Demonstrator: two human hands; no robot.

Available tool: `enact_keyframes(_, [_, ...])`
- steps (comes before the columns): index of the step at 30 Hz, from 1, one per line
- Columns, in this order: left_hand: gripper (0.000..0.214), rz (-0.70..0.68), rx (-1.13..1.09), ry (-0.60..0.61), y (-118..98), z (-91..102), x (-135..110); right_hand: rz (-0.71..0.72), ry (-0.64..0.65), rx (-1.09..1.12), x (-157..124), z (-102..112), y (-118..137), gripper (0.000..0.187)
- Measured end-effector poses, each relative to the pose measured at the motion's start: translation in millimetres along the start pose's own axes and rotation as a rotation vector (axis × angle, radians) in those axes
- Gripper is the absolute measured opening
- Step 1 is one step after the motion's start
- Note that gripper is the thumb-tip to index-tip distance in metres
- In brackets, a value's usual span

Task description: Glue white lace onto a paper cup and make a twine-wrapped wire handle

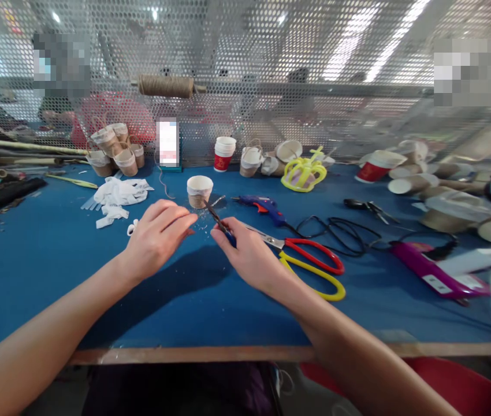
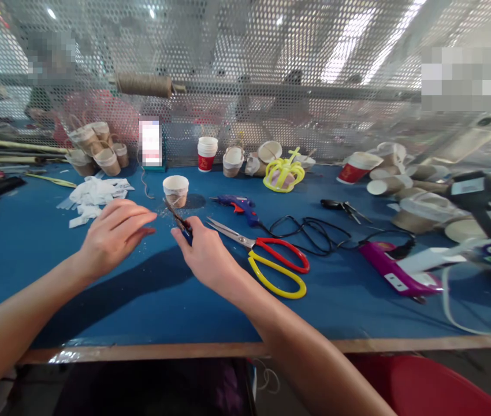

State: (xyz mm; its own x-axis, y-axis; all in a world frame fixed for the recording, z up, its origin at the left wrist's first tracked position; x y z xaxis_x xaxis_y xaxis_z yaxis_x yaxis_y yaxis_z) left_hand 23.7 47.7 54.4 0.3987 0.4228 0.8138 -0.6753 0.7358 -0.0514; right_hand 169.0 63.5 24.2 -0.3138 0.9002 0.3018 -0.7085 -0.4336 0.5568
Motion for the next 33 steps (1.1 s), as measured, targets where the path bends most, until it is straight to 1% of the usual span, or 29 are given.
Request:
enact_keyframes(2, [0.013,-0.003,-0.034,0.0,-0.9,-1.8,0.7,0.012,0.001,0.009,-0.5,-1.6,1.1,0.018])
enact_keyframes(3, [0.011,0.031,-0.063,-0.004,-0.6,-1.9,1.1,0.018,-0.001,0.012,-0.6,-2.2,1.2,0.018])
enact_keyframes(4, [0.009,0.093,-0.108,-0.01,0.6,-1.8,1.6,0.026,-0.004,0.018,-0.6,-2.9,1.4,0.018])
enact_keyframes(5, [0.008,0.194,-0.176,-0.006,3.4,-2.5,2.0,0.033,-0.014,0.026,-0.6,-3.3,1.4,0.017])
enact_keyframes(6, [0.007,0.343,-0.275,0.011,8.6,-4.8,1.6,0.04,-0.029,0.037,-0.6,-3.6,1.4,0.017])
enact_keyframes(7, [0.009,0.535,-0.41,0.04,15.6,-9.6,-0.6,0.047,-0.048,0.048,-0.6,-4.0,1.5,0.016])
enact_keyframes(9, [0.013,0.991,-0.769,0.112,28.6,-27.0,-13.3,0.059,-0.086,0.06,-0.9,-5.1,1.6,0.015])
enact_keyframes(10, [0.016,1.203,-0.961,0.144,30.8,-37.5,-21.9,0.064,-0.1,0.056,-1.0,-6.0,1.6,0.014])
enact_keyframes(11, [0.018,1.374,-1.133,0.17,30.2,-46.9,-29.4,0.069,-0.11,0.043,-1.0,-6.7,1.6,0.013])
enact_keyframes(12, [0.019,1.49,-1.265,0.188,28.6,-53.8,-34.8,0.074,-0.113,0.027,-0.9,-7.5,1.5,0.013])
enact_keyframes(13, [0.021,1.547,-1.339,0.206,27.5,-57.8,-37.8,0.078,-0.113,0.008,-0.5,-8.0,1.3,0.013])
enact_keyframes(14, [0.022,1.547,-1.347,0.237,27.4,-59.2,-38.8,0.078,-0.113,-0.01,-0.1,-7.8,0.7,0.012])
enact_keyframes(15, [0.022,1.494,-1.287,0.281,28.0,-58.0,-37.9,0.074,-0.114,-0.026,0.6,-6.9,-0.3,0.012])
enact_keyframes(16, [0.021,1.393,-1.163,0.329,29.0,-54.2,-35.3,0.066,-0.117,-0.04,1.3,-5.4,-1.6,0.013])
enact_keyframes(17, [0.021,1.249,-0.988,0.357,29.7,-47.7,-30.8,0.051,-0.122,-0.055,1.9,-3.2,-3.3,0.013])
enact_keyframes(18, [0.02,1.071,-0.789,0.353,28.9,-38.9,-24.7,0.031,-0.126,-0.071,2.4,-0.9,-5.1,0.014])
enact_keyframes(19, [0.019,0.876,-0.591,0.315,25.8,-28.6,-17.8,0.01,-0.127,-0.086,2.8,1.5,-6.8,0.015])
enact_keyframes(21, [0.015,0.507,-0.283,0.165,15.2,-8.0,-6.8,-0.023,-0.114,-0.101,3.0,4.6,-8.7,0.016])
enact_keyframes(22, [0.014,0.353,-0.184,0.092,9.7,-0.4,-3.8,-0.033,-0.105,-0.098,2.8,5.3,-8.9,0.016])
enact_keyframes(23, [0.013,0.233,-0.117,0.041,5.9,4.3,-2.1,-0.036,-0.093,-0.087,2.6,5.4,-8.4,0.016])
enact_keyframes(24, [0.013,0.144,-0.069,0.018,3.7,5.9,-1.1,-0.032,-0.081,-0.073,2.2,5.0,-7.4,0.016])
enact_keyframes(25, [0.015,0.083,-0.034,0.015,3.0,5.3,-0.6,-0.024,-0.071,-0.058,1.9,4.3,-6.1,0.016])
enact_keyframes(27, [0.015,0.015,-0.009,0.026,2.7,1.5,-0.5,-0.011,-0.052,-0.032,1.3,2.2,-3.9,0.017])
enact_keyframes(29, [0.014,0.0,-0.009,0.018,1.5,-2.0,-1.4,-0.017,-0.042,-0.012,1.1,0.2,-3.3,0.017])
enact_keyframes(33, [0.013,0.018,0.005,-0.026,-6.0,-5.5,-4.2,-0.044,-0.039,0.02,1.7,-1.9,-3.5,0.016])
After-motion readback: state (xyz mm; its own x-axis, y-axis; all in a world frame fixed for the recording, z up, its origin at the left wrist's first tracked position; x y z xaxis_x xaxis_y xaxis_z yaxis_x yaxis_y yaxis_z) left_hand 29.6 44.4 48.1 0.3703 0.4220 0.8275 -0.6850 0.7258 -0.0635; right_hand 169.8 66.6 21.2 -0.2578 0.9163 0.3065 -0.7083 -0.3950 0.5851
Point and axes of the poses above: each hand's wrist, its own x-axis towards the middle knuckle, its own z-axis out of the back of the hand, y = z × x, the point moved 6 cm from there along x, towards the middle knuckle, and after that the axes turned 13 degrees about z, right-handed, at the moved point
